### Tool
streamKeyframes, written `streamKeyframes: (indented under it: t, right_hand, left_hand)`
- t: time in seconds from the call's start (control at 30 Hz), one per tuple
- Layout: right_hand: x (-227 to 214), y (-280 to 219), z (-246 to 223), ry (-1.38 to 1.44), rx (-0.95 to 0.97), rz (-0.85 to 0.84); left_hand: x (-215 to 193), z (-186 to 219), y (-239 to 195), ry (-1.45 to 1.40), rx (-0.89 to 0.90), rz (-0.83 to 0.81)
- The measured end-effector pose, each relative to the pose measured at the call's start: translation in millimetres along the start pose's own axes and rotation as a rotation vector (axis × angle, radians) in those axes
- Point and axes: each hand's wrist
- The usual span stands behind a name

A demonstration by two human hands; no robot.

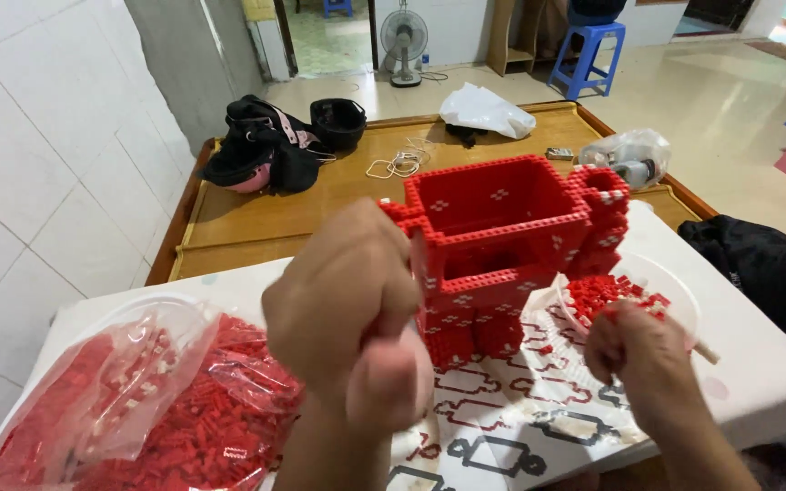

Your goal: The person assembles a red plastic brick model, following a printed instruction sheet. They attach small red bricks to a larger red structure and then place individual bricks onto the instruction diagram.

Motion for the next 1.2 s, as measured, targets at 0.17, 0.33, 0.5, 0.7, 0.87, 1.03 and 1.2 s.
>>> streamKeyframes:
  t: [0.17,0.33,0.5,0.7,0.87,1.03,1.2]
  right_hand:
    - [-11,-2,2,0.110,0.066,-0.031]
    - [-41,2,9,0.197,0.079,0.022]
    - [-51,1,20,0.248,-0.009,0.078]
    - [13,-11,53,-0.072,-0.060,-0.068]
    - [43,-8,45,-0.313,-0.159,-0.113]
    - [62,6,32,-0.320,-0.081,-0.079]
    - [76,19,40,-0.382,-0.167,0.038]
  left_hand:
    - [18,-14,9,0.043,0.093,0.009]
    - [-11,-18,-16,0.175,-0.050,0.086]
    - [-40,21,-100,0.210,-0.782,0.082]
    - [-19,33,-152,0.593,-1.370,-0.376]
    - [-6,7,-166,0.652,-1.245,-0.481]
    - [-5,-29,-184,0.817,-1.045,-0.598]
    - [10,-39,-164,0.624,-1.580,-0.242]
Point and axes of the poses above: each hand's wrist, its own y-axis towards the middle knuckle, its own x-axis out of the palm, z = x × y, and after that the axes turned 3 degrees about -x, right-handed
